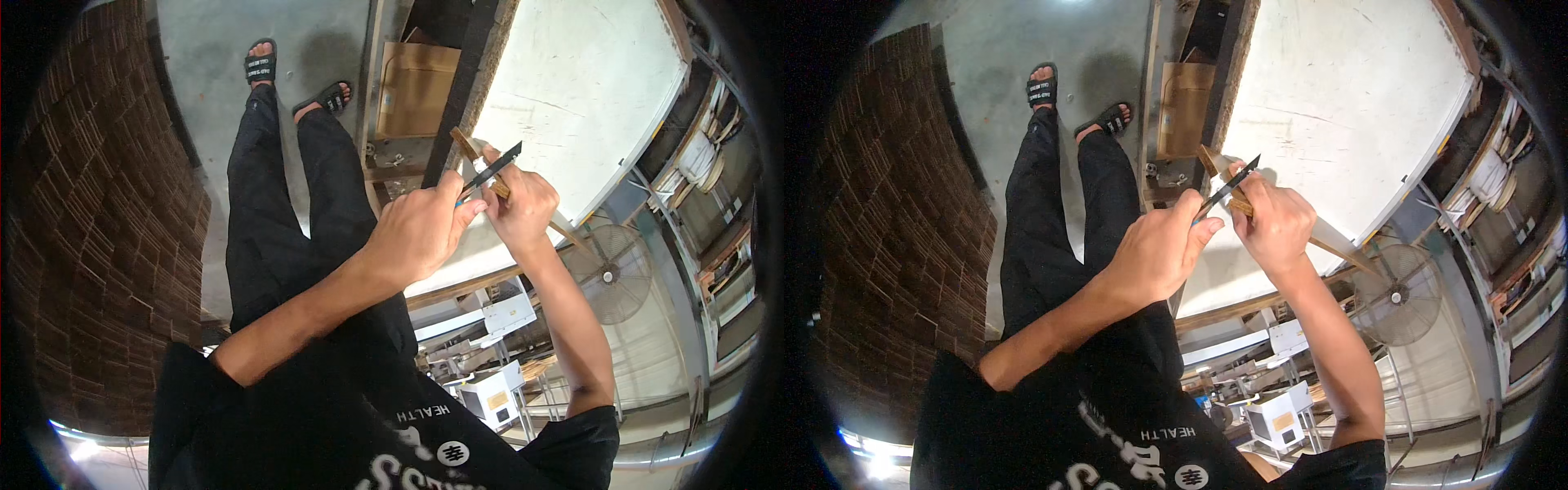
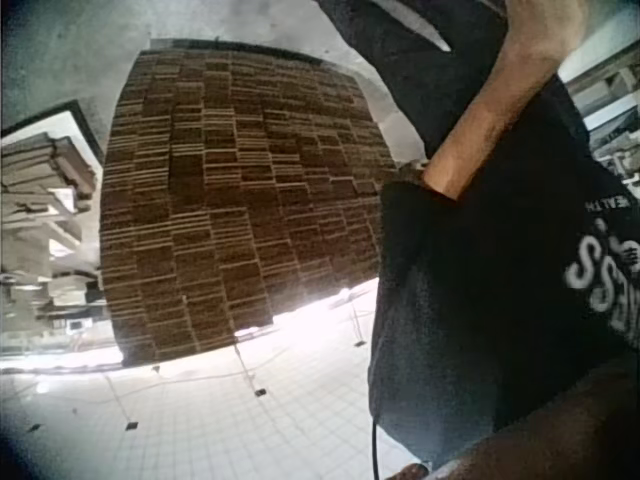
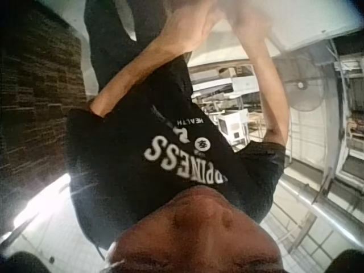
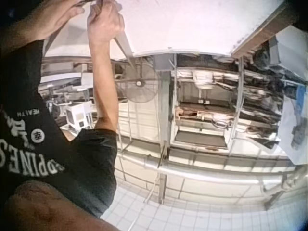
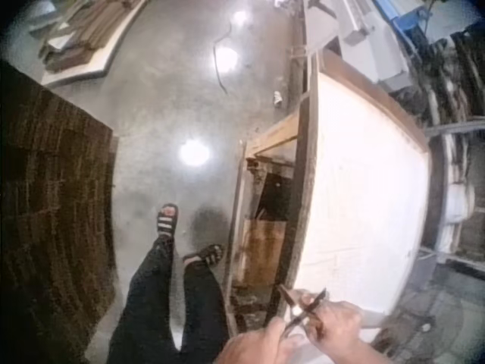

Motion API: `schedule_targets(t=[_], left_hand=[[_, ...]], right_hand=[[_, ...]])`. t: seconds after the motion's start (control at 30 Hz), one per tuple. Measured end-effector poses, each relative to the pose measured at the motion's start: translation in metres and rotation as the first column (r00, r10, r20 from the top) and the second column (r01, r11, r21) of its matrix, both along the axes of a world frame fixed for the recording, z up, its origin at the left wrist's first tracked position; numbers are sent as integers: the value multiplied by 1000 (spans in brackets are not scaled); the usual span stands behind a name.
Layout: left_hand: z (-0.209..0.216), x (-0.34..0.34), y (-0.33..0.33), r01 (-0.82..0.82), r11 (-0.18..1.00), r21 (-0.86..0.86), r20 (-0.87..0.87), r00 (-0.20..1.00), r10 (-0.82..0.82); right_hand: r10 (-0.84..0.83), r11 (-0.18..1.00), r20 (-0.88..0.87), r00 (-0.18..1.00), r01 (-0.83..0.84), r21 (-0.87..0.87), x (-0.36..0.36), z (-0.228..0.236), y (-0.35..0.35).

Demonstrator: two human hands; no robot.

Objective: Trimming the excess edge banding from a wooden panel using a utility knife.

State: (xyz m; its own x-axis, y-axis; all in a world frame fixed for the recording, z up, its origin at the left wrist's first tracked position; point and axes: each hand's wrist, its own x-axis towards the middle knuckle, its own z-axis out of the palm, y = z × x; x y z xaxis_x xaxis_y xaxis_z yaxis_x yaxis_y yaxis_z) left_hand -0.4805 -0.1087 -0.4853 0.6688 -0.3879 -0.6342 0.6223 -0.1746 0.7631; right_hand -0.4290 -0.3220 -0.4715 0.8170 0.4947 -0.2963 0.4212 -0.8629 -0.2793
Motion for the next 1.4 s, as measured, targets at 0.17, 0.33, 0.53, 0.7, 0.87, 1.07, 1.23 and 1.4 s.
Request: schedule_targets(t=[0.17, 0.33, 0.53, 0.7, 0.87, 1.07, 1.23, 1.4], left_hand=[[-1, 3, -3, 49, 991, 123, 47, 997, -55], [-32, -5, -6, -24, 992, 122, 284, 959, -12], [-62, 7, 18, 102, 995, -14, 423, 902, -86], [-25, -12, 2, -51, 988, -145, 129, 989, 70], [-9, -10, -5, -105, 992, -76, 101, 989, 112], [-4, -5, -6, -107, 994, -16, 73, 992, 108], [-1, -2, -12, -89, 994, 68, 74, 994, 84], [-26, 0, -7, 17, 981, 192, 258, 964, -67]], right_hand=[[21, 1000, 23, 1000, -21, 15, 3, 0, 4], [28, 1000, 55, 998, -29, 8, -3, -2, -5], [15, 1000, 21, 1000, -15, 7, -2, 0, -1], [9, 1000, 27, 1000, -8, -22, -2, 1, 2], [36, 999, 54, 998, -36, -13, 0, 1, 3], [39, 999, 75, 996, -41, 14, 0, 0, 3], [28, 999, 75, 997, -31, 34, 2, 2, 5], [30, 1000, 41, 999, -30, -1, 0, 1, -1]])
